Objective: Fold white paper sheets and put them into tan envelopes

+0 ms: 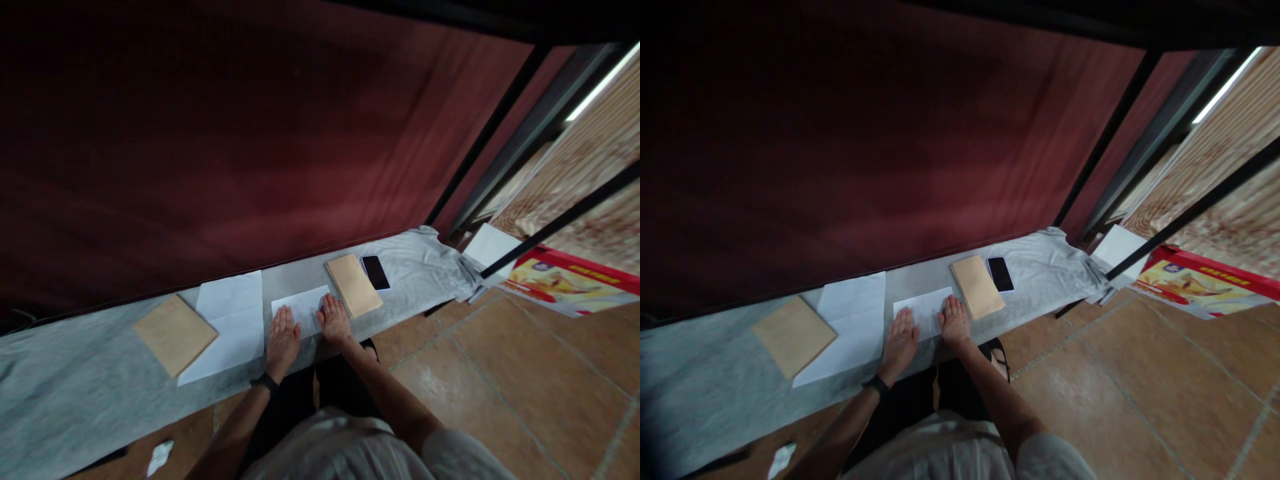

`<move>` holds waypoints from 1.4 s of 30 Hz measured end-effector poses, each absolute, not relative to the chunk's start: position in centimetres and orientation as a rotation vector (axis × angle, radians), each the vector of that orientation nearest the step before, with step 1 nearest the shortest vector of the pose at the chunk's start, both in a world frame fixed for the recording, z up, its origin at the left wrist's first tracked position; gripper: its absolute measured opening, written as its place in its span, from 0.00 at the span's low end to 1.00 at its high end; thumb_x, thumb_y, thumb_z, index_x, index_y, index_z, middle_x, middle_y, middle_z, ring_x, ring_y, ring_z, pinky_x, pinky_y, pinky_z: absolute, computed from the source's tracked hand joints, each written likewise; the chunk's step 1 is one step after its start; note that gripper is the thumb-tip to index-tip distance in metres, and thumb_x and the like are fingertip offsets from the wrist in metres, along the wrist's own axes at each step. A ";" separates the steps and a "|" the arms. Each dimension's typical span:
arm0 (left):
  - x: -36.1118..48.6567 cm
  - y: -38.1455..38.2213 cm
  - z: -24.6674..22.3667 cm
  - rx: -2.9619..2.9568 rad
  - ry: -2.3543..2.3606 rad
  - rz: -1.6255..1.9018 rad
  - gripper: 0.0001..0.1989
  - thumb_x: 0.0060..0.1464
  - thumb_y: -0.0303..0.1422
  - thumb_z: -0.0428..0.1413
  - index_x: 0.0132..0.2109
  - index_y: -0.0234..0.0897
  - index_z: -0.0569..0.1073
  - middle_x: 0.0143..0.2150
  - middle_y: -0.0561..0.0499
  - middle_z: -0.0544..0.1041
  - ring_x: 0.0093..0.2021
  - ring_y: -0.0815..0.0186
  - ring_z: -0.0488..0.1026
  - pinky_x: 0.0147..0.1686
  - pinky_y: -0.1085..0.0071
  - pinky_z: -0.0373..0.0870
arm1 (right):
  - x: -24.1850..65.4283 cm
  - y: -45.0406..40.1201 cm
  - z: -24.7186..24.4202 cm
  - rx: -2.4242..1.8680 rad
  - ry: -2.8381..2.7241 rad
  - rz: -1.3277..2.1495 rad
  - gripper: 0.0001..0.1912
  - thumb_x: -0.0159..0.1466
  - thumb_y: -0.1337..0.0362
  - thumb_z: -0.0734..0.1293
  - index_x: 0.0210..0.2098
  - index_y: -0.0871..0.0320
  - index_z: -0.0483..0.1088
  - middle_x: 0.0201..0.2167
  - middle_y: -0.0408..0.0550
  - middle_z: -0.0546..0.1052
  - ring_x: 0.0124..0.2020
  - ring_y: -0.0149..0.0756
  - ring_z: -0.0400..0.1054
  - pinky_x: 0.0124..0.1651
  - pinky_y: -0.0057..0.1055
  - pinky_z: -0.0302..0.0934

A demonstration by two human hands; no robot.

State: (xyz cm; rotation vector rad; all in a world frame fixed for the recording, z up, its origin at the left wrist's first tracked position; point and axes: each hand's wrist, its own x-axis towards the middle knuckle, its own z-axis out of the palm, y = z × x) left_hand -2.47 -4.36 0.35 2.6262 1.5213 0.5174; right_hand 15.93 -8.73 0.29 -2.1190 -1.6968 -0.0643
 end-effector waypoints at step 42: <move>0.0 0.1 1.8 2.677 1.585 0.164 0.29 0.68 0.36 0.39 0.71 0.25 0.57 0.74 0.37 0.54 0.74 0.54 0.48 0.71 0.53 0.44 | 16.7 -4.9 -1.3 -2.073 -1.726 -0.073 0.30 0.74 0.56 0.56 0.68 0.70 0.59 0.67 0.67 0.63 0.69 0.53 0.56 0.68 0.49 0.51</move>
